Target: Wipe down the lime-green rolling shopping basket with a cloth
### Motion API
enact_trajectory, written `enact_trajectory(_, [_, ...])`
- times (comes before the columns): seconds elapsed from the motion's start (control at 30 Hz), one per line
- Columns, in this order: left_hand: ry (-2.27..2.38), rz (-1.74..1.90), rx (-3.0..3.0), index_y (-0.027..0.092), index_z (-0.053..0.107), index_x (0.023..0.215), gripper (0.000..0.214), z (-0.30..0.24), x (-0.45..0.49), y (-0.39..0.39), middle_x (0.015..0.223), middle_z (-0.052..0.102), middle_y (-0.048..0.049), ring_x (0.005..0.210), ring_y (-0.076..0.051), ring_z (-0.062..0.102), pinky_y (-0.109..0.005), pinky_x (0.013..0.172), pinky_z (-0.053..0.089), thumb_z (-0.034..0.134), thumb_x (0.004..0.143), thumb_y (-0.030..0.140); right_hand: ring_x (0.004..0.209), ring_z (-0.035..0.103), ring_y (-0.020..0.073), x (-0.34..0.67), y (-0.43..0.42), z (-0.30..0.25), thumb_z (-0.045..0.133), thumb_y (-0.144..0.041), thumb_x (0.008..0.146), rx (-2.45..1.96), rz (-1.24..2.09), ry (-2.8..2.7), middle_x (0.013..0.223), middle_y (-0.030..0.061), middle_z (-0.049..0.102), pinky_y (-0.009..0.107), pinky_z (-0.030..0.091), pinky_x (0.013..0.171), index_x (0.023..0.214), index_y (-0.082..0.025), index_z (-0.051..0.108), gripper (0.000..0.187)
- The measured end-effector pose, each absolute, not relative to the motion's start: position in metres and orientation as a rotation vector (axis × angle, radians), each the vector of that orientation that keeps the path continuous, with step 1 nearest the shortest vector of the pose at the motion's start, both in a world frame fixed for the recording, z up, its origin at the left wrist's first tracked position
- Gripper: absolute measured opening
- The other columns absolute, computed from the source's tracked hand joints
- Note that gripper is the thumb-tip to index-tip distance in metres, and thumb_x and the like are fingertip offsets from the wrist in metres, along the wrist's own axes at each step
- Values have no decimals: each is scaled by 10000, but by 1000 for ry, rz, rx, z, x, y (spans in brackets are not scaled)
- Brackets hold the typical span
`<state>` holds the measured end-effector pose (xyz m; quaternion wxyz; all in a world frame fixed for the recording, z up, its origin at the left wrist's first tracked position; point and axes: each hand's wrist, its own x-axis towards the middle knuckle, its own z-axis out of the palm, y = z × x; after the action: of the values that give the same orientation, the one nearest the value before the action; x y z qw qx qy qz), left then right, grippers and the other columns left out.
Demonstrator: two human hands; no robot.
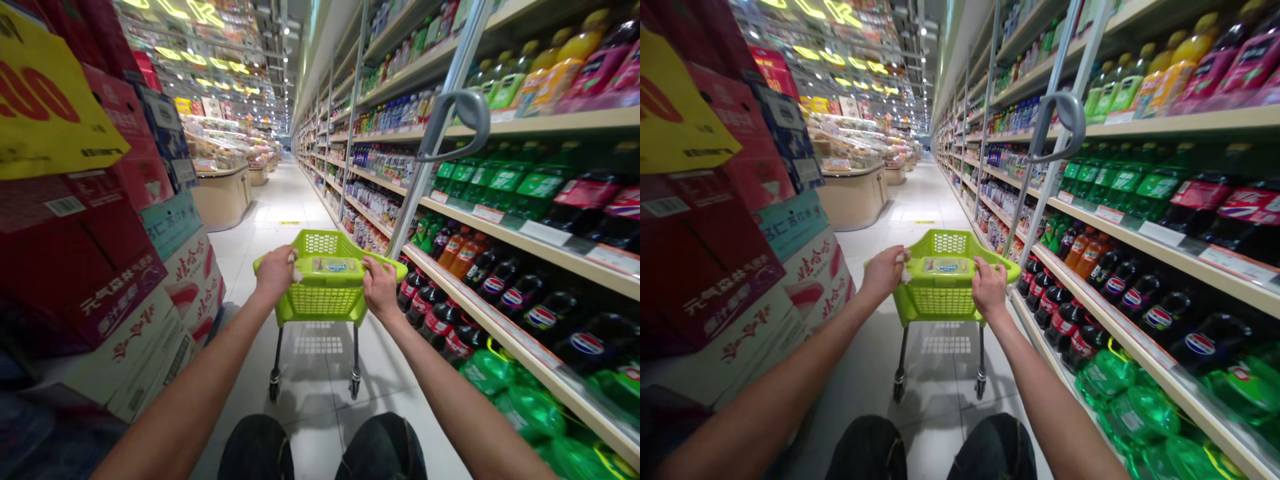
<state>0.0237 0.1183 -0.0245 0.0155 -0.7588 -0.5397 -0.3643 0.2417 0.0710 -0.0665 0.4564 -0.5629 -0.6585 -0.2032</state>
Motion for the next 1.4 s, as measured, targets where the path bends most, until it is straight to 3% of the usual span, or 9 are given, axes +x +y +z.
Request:
enact_trajectory(0.1, [-1693,-1126,-2383,186,584,907,251,-21,39,110,988,644,-45,952,-184,575,-327,856,447,418,738,102,803,578,168,235,71,-69,341,-163,800,-1406,-555,-1577,919,49,666,351,283,881,1074,-169,515,324])
enact_trajectory(0.17, [-1424,-1190,-2458,166,585,917,262,-23,64,100,1110,600,-61,1061,-176,517,-313,928,403,428,730,71,790,575,169,232,71,-69,335,-160,803,-1416,-604,-1583,907,56,663,352,285,875,1064,-163,527,324])
enact_trajectory(0.3, [-1065,-1153,-2553,163,584,919,261,-32,78,91,1122,592,-64,1097,-169,490,-339,1005,338,430,736,59,785,572,168,239,69,-71,327,-160,815,-1407,-669,-1648,879,58,657,355,290,889,1053,-156,541,320])
enact_trajectory(0.57, [-1626,-1055,-2398,200,567,920,318,-22,-17,105,1061,612,-28,974,-159,559,-290,863,437,407,686,57,771,572,166,253,65,-72,340,-206,831,-1360,-599,-1567,888,46,662,339,339,829,988,-173,568,279])
enact_trajectory(0.67, [-1623,-926,-2488,214,569,887,269,-19,-12,103,913,634,1,861,-148,579,-262,776,451,409,710,91,776,575,172,249,63,-71,351,-235,827,-1350,-631,-1552,868,47,663,344,333,825,972,-170,574,274])
enact_trajectory(0.93, [-1573,-815,-2386,183,564,841,177,-26,30,67,814,607,-38,787,-170,563,-299,724,454,400,791,139,895,562,198,297,75,-80,263,-250,823,-1333,-720,-1667,896,54,645,398,276,897,943,-185,581,345])
enact_trajectory(1.03, [-1422,-923,-2362,170,574,827,179,-34,58,49,792,615,-46,777,-175,573,-320,723,476,399,810,140,989,533,233,315,83,-78,233,-260,826,-1418,-639,-1594,976,87,631,428,301,884,953,-175,577,376])
enact_trajectory(1.23, [-626,-1288,-2388,160,529,1063,262,-62,73,40,1147,575,-72,1133,-186,470,-371,970,403,406,832,158,1054,515,202,269,60,-65,272,-282,865,-1266,-414,-1727,1059,59,619,404,306,926,991,-212,581,341])
enact_trajectory(1.4, [-1093,-1634,-2391,175,521,1078,381,-91,40,75,1132,580,-77,1096,-162,506,-376,946,436,356,756,58,1043,520,195,237,39,-62,294,-264,873,-1250,-274,-1815,933,9,650,446,163,1009,837,-236,613,322])
